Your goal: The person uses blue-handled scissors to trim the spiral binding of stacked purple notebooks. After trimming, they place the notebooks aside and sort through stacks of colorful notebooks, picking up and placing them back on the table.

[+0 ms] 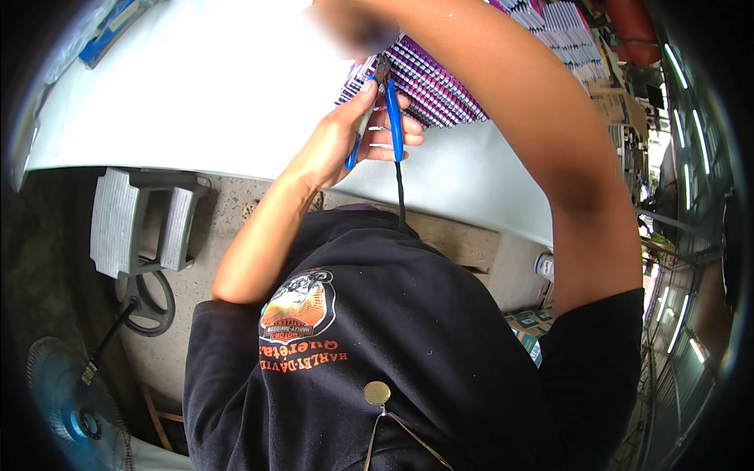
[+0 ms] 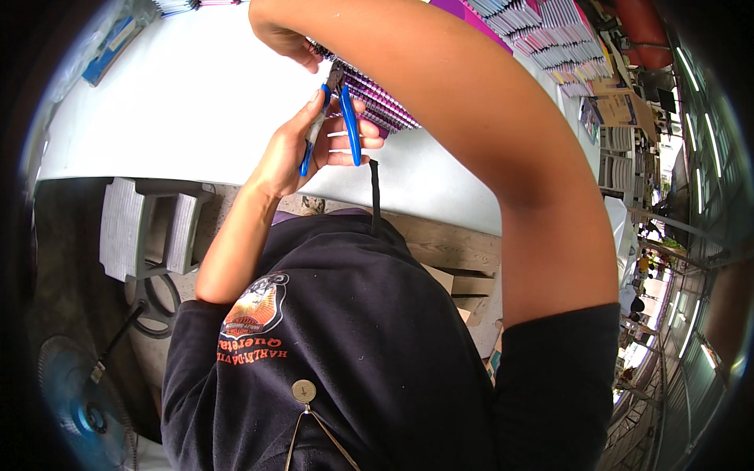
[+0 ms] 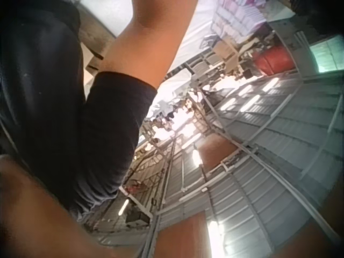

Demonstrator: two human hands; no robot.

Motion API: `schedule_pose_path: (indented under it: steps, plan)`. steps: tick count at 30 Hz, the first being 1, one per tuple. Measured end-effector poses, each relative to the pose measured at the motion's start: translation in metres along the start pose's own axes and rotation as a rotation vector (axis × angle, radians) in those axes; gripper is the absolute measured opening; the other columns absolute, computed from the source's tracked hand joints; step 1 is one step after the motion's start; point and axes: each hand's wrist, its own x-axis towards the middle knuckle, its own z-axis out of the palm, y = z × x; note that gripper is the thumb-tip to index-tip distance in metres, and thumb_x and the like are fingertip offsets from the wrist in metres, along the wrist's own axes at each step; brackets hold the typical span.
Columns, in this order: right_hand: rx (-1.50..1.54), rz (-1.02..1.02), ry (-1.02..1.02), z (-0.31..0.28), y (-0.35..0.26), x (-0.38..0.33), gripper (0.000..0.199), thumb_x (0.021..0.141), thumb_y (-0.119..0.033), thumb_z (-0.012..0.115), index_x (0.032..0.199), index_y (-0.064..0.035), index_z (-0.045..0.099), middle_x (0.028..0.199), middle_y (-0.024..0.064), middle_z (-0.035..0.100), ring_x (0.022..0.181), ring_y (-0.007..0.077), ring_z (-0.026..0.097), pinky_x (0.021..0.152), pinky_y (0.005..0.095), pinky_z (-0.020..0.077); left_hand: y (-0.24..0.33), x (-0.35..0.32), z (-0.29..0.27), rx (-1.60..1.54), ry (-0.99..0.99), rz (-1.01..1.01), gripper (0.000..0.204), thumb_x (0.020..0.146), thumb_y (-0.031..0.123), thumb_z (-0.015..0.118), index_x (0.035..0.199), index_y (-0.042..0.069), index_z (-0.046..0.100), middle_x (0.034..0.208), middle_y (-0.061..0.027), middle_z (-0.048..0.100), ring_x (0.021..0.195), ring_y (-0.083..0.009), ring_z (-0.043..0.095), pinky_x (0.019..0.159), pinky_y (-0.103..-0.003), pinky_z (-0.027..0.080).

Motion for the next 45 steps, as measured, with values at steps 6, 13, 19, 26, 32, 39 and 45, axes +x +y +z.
schedule_pose_path:
  steps: [6,13,19,26,32,39,45]
  plan:
    - [0.013,-0.071,-0.057,-0.022,0.003,0.021,0.025,0.089,-0.023,0.05,0.097,-0.0021,0.062,0.107,0.0171,0.061,0.095,0.0308,0.054,0.091,0.0448,0.0359,-0.013,0.013,-0.042,-0.417,-0.425,0.076,0.056,0.096,0.049,0.028,0.112,-0.001,0.047,0.086,-0.0128,0.06,0.084,-0.0247,0.063,0.068,-0.036,0.054]
    - [0.212,0.108,-0.458,-0.042,-0.005,0.054,0.022,0.089,-0.021,0.048,0.089,-0.0037,0.061,0.098,0.0153,0.062,0.091,0.031,0.054,0.09,0.0466,0.0354,0.005,-0.001,0.002,-0.008,0.034,0.054,0.058,0.095,0.05,0.028,0.116,0.0,0.047,0.092,-0.0141,0.062,0.088,-0.0239,0.063,0.074,-0.034,0.052]
    - [0.289,-0.021,-0.151,-0.02,0.005,0.036,0.019,0.089,-0.017,0.047,0.086,-0.0036,0.061,0.098,0.0152,0.062,0.089,0.0295,0.054,0.088,0.045,0.0372,0.004,-0.004,-0.003,-0.086,-0.032,0.029,0.05,0.096,0.049,0.027,0.104,0.004,0.048,0.072,-0.0061,0.049,0.059,-0.0164,0.051,0.054,-0.032,0.049]
    - [0.295,0.158,-0.093,-0.03,-0.01,0.043,0.018,0.087,-0.015,0.05,0.091,-0.001,0.061,0.101,0.0167,0.062,0.093,0.0301,0.055,0.089,0.0453,0.0373,0.005,-0.002,0.001,-0.074,-0.008,0.055,0.05,0.096,0.049,0.027,0.103,0.005,0.047,0.071,-0.0053,0.047,0.058,-0.0149,0.047,0.051,-0.029,0.045]
    - [-0.043,-0.278,0.168,-0.013,0.017,0.005,0.018,0.084,-0.011,0.052,0.095,-0.0006,0.062,0.102,0.0179,0.062,0.092,0.0316,0.056,0.088,0.0457,0.0392,0.01,-0.003,0.012,0.001,0.048,0.084,0.054,0.096,0.048,0.028,0.114,0.001,0.047,0.086,-0.0118,0.059,0.084,-0.0237,0.063,0.068,-0.033,0.051]
    - [-0.1,-0.202,0.231,-0.016,0.008,0.008,0.02,0.078,-0.011,0.056,0.094,-0.0009,0.064,0.1,0.0187,0.063,0.088,0.0304,0.06,0.081,0.0445,0.0439,0.012,-0.005,0.006,-0.003,0.035,0.072,0.049,0.096,0.049,0.026,0.104,0.006,0.048,0.072,-0.0052,0.047,0.06,-0.0157,0.047,0.055,-0.032,0.047]
    - [-0.241,-0.136,0.272,0.0,0.02,-0.031,0.029,0.08,-0.018,0.057,0.104,-0.0019,0.063,0.107,0.0181,0.061,0.092,0.0293,0.06,0.085,0.0425,0.0435,0.008,0.001,0.016,0.023,-0.065,0.057,0.058,0.095,0.052,0.026,0.118,0.002,0.046,0.1,-0.0169,0.061,0.098,-0.028,0.062,0.078,-0.035,0.05]
